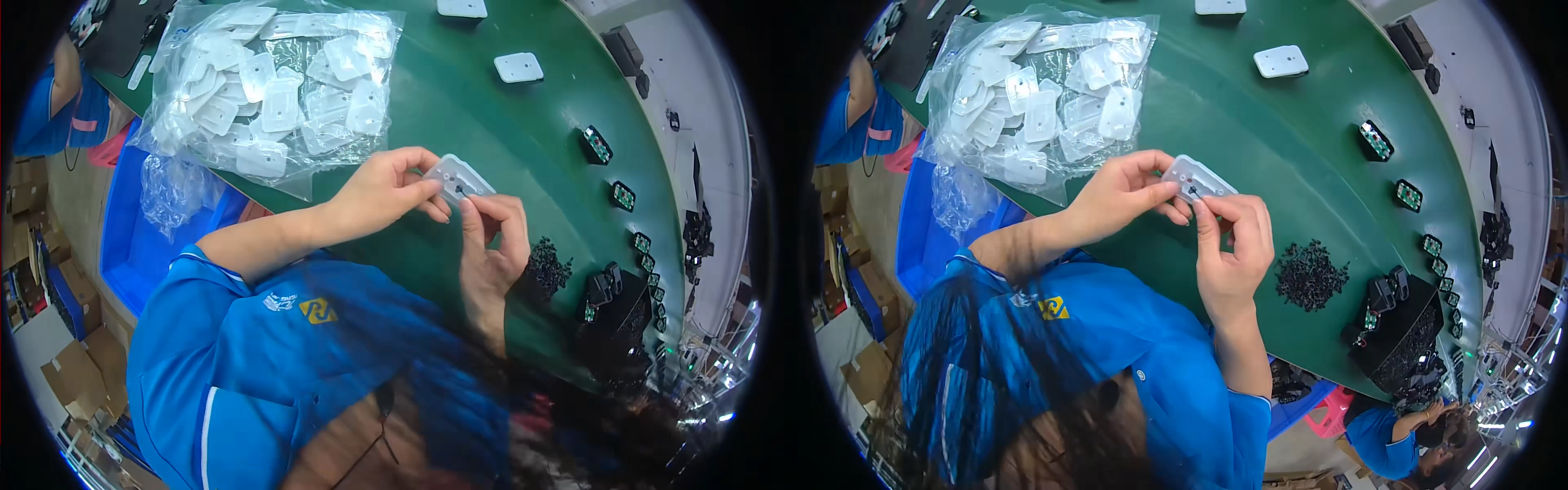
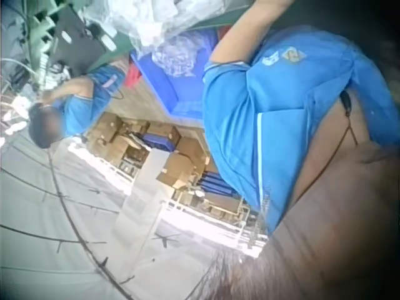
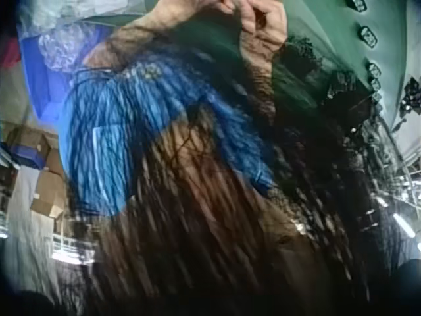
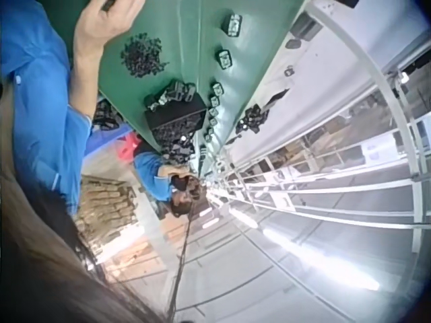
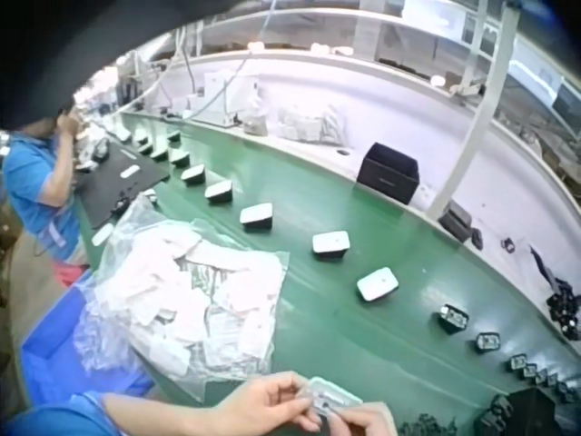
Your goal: The person assembles small electronic devices by inserting circuit boards into white plastic casings. They pick up a circuit board, align it with a casing, and press the two parts together. The person repeats this process for multiple units, placing the finished assemblies on the green workbench.
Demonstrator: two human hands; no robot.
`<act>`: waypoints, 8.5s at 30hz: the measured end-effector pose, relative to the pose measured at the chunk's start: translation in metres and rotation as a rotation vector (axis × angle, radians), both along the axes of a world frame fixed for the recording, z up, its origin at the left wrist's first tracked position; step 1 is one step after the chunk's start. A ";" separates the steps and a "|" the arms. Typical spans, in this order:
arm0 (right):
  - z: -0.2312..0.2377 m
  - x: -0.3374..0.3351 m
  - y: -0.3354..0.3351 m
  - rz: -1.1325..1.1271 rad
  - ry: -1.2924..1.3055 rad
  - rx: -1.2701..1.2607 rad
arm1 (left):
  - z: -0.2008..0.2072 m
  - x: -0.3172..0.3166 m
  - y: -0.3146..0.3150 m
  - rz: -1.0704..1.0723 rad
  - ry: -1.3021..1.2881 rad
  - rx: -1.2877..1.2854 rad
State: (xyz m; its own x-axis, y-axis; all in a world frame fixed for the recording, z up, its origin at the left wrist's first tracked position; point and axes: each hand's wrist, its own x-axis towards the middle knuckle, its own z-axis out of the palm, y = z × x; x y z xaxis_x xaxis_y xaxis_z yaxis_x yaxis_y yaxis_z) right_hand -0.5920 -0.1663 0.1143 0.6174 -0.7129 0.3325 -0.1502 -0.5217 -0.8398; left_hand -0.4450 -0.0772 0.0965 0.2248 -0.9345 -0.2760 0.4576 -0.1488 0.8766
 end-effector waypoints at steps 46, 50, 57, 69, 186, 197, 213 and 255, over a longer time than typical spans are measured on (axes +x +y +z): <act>-0.006 -0.030 -0.031 0.115 -0.054 0.788 | -0.001 -0.015 -0.017 -0.199 -0.038 -0.129; -0.015 -0.032 -0.035 0.059 -0.098 0.876 | 0.001 -0.013 -0.029 -0.126 -0.037 -0.053; -0.030 -0.031 -0.067 0.084 -0.031 0.807 | -0.018 0.004 -0.065 -0.104 -0.323 0.020; -0.063 -0.021 -0.261 -0.308 0.549 -0.576 | -0.019 0.010 -0.101 -0.257 -1.439 -0.037; -0.014 -0.091 -0.094 -0.304 -0.063 0.265 | -0.045 0.129 -0.166 0.296 -1.856 -0.169; -0.015 -0.020 -0.110 -0.086 0.003 0.230 | -0.024 0.142 -0.167 0.053 -1.716 -0.405; 0.011 0.019 -0.063 0.010 -0.253 0.320 | 0.031 0.018 -0.073 0.028 -0.852 -0.301; 0.048 -0.035 -0.058 0.286 0.007 -0.293 | 0.047 -0.008 -0.036 -0.216 -0.131 -0.236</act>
